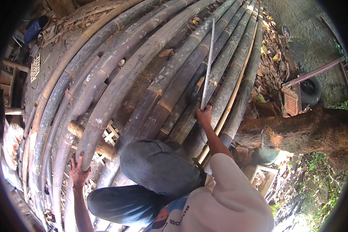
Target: The person sits on the ground among stacked bamboo poles, measures a pole with a tape measure, and cuts it with a machete. They then move the cut piece aside.
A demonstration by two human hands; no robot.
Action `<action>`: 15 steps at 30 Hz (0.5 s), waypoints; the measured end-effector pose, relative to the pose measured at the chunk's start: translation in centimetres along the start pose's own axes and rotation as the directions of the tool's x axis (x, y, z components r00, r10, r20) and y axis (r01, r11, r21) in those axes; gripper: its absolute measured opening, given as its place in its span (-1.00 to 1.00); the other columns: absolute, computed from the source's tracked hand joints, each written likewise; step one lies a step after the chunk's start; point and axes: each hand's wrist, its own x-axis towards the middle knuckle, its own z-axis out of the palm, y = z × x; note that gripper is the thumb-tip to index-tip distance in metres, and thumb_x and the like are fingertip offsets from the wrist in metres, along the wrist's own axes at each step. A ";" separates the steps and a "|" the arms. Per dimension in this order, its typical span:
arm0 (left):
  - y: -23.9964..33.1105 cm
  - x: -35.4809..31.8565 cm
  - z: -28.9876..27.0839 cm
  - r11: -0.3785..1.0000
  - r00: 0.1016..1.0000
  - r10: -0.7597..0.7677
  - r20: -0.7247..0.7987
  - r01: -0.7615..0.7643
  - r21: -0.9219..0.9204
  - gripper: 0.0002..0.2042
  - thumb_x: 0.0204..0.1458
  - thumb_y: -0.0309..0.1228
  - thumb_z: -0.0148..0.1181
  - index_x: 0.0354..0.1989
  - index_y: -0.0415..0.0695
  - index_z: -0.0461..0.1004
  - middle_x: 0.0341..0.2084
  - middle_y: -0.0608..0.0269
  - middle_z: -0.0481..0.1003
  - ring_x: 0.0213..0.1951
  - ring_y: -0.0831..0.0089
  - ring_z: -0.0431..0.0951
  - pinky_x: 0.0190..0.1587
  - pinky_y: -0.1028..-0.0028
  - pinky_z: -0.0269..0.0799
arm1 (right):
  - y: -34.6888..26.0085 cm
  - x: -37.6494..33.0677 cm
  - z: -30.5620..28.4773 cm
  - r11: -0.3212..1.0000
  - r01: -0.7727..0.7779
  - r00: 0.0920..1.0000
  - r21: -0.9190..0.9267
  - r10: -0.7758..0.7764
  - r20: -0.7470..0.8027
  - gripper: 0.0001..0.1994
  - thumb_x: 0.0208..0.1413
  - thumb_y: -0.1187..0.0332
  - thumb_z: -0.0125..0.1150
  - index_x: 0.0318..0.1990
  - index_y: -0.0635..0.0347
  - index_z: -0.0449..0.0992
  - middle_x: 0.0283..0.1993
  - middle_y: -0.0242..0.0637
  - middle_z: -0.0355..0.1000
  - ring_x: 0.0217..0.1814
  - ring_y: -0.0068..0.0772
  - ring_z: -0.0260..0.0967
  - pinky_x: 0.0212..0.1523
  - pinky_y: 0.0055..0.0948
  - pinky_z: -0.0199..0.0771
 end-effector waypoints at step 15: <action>0.0 -0.9 0.4 0.999 0.999 -0.038 0.001 0.038 0.036 -0.14 -0.26 -0.33 0.46 0.35 0.30 0.24 0.27 -0.06 0.20 0.17 -0.14 0.32 0.13 -0.03 0.38 | -8.5 -3.1 1.2 0.952 0.034 0.999 -0.304 -0.027 0.026 -0.15 -0.02 -0.11 0.38 0.29 0.27 0.21 0.31 0.21 0.18 0.32 0.27 0.20 0.20 0.05 0.33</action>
